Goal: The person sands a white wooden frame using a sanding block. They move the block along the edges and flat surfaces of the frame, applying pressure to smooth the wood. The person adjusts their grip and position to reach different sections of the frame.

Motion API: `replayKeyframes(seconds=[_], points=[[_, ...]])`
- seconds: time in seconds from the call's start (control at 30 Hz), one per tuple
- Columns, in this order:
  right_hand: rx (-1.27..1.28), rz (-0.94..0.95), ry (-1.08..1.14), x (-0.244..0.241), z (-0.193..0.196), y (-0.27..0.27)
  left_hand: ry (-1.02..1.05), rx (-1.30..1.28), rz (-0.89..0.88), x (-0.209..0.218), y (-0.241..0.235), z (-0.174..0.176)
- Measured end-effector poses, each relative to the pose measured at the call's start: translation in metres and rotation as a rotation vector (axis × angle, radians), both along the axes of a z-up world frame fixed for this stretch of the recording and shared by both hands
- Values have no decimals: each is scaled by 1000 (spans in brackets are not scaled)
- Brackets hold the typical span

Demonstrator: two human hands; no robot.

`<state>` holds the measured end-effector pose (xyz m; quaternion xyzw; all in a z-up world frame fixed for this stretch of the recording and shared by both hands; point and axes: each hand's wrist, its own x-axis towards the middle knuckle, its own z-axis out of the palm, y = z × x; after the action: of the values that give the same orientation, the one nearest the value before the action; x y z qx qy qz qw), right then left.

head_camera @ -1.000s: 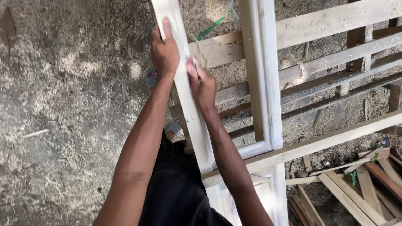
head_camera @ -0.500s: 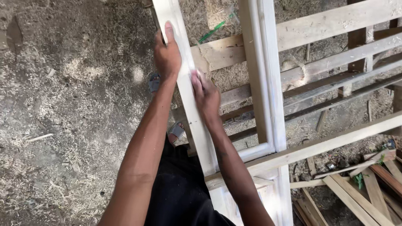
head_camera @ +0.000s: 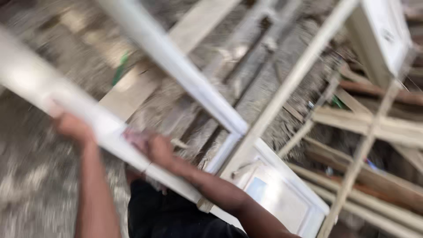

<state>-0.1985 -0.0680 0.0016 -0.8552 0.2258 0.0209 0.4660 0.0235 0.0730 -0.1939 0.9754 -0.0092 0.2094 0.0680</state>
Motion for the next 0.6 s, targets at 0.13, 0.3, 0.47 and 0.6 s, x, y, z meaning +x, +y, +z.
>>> replayKeyframes(seconds=[0.13, 0.3, 0.47, 0.6], points=[[-46, 86, -346, 42, -9, 5, 180, -556, 22, 8, 25, 4], [-70, 103, -46, 114, -6, 8, 415, -1660, -174, 8, 14, 20], [-118, 90, -145, 21, 3, 5, 348, -1426, -160, 4, 5, 29], [-142, 36, -271, 6, 13, 4, 283, -1040, 37, 3, -3, 68]])
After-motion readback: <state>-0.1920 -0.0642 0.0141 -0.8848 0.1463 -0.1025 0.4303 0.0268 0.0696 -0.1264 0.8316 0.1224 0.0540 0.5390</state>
